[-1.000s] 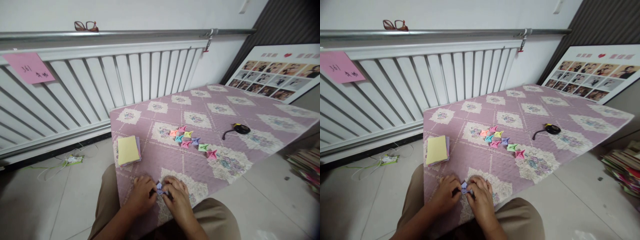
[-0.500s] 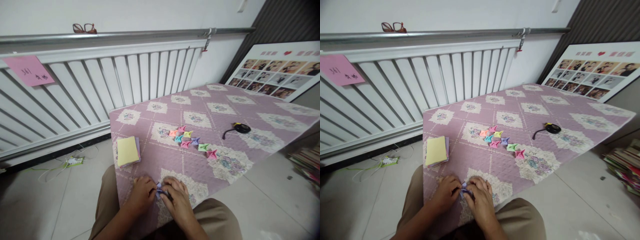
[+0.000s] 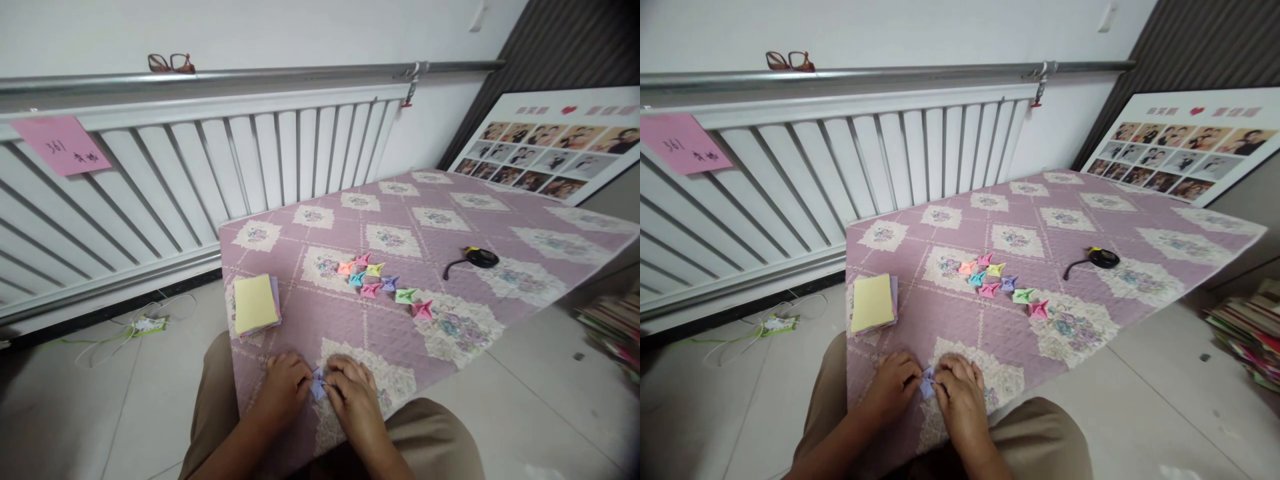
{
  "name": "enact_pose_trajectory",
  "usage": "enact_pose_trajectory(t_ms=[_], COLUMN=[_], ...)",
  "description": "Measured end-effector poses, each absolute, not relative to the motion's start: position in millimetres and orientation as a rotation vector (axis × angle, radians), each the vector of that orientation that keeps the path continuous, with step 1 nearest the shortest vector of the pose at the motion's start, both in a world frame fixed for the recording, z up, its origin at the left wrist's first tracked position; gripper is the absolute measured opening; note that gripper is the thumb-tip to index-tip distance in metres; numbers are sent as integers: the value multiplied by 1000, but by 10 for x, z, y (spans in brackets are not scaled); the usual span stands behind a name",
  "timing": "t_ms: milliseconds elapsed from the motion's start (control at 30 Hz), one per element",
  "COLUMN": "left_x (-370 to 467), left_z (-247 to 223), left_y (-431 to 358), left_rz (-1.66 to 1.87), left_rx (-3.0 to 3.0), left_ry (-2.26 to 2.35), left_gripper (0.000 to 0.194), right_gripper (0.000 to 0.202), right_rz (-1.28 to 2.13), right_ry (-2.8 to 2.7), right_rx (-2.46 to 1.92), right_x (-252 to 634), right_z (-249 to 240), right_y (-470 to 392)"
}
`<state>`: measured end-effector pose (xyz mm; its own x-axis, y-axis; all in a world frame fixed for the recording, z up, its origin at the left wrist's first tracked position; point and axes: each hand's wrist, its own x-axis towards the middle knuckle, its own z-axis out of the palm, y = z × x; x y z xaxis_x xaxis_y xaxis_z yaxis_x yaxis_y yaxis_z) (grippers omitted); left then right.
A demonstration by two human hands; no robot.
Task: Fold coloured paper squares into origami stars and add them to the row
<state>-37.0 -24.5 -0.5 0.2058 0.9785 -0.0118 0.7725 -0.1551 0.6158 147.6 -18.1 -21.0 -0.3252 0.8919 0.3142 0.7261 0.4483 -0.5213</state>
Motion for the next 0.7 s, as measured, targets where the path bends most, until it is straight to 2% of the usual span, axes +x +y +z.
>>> enact_pose_trajectory(t_ms=[267, 700], left_x=[-422, -332], left_z=[-11, 114], left_y=[-216, -264], left_rz=[733, 927], left_rx=[1805, 1233], left_ry=[1535, 1431], left_gripper=[11, 12], right_gripper=[10, 26], right_rz=[587, 1045], right_ry=[-1995, -1499], right_rx=[-1258, -1239], right_x=[1541, 1589], right_z=[-217, -84], right_y=[-148, -163])
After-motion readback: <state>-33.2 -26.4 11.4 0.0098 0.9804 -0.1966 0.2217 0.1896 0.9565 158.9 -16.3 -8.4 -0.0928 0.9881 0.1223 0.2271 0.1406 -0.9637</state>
